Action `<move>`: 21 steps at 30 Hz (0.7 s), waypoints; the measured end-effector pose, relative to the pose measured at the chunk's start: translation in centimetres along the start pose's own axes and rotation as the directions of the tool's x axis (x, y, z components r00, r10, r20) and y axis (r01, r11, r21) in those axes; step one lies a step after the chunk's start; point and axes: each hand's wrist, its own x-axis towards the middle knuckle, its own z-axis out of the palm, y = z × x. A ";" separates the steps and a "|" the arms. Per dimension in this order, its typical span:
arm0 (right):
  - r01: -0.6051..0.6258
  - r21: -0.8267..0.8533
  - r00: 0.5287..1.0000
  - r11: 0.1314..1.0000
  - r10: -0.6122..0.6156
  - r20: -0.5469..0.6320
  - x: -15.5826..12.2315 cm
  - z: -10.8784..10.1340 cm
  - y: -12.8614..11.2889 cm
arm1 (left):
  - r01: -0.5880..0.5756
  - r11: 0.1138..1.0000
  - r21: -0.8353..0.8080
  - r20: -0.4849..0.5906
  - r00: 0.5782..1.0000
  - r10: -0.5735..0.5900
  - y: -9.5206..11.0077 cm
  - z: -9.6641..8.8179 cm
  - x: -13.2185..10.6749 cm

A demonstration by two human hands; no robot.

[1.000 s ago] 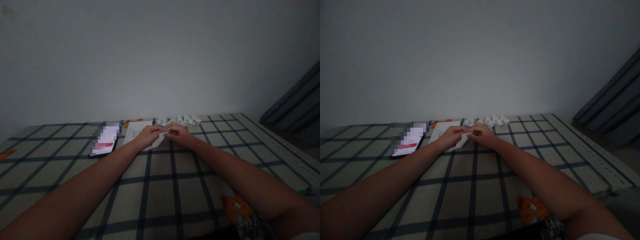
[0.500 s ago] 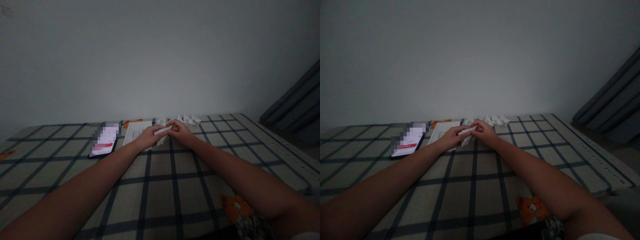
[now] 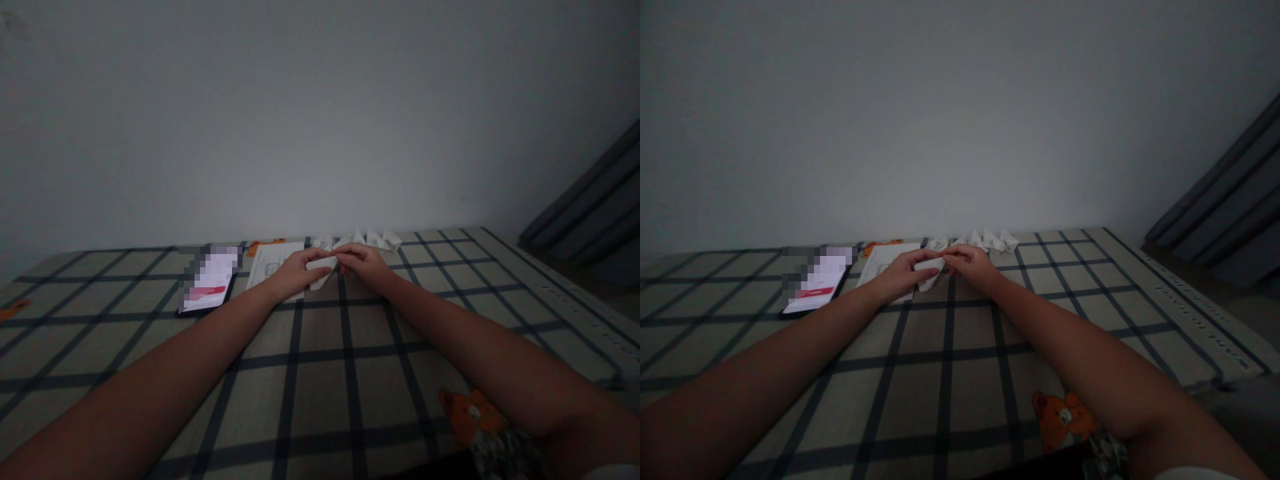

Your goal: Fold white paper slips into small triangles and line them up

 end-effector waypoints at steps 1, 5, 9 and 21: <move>-0.005 -0.009 1.000 1.000 0.005 -0.002 0.0 0.0 0.0 | 0.005 1.000 -0.014 0.002 1.000 -0.005 -0.1 0.0 0.0; -0.025 -0.072 1.000 0.997 0.023 -0.015 0.1 0.1 0.0 | 0.038 0.998 -0.045 0.012 0.999 -0.037 -0.4 -0.1 0.0; -0.036 -0.110 0.998 0.993 0.031 -0.048 0.3 0.2 -0.1 | 0.077 0.996 -0.049 0.031 0.997 -0.075 -0.7 -0.2 0.2; -0.032 -0.134 0.996 0.990 0.021 -0.085 0.3 0.3 -0.1 | 0.088 0.994 -0.067 0.009 0.996 -0.087 -0.9 0.0 0.2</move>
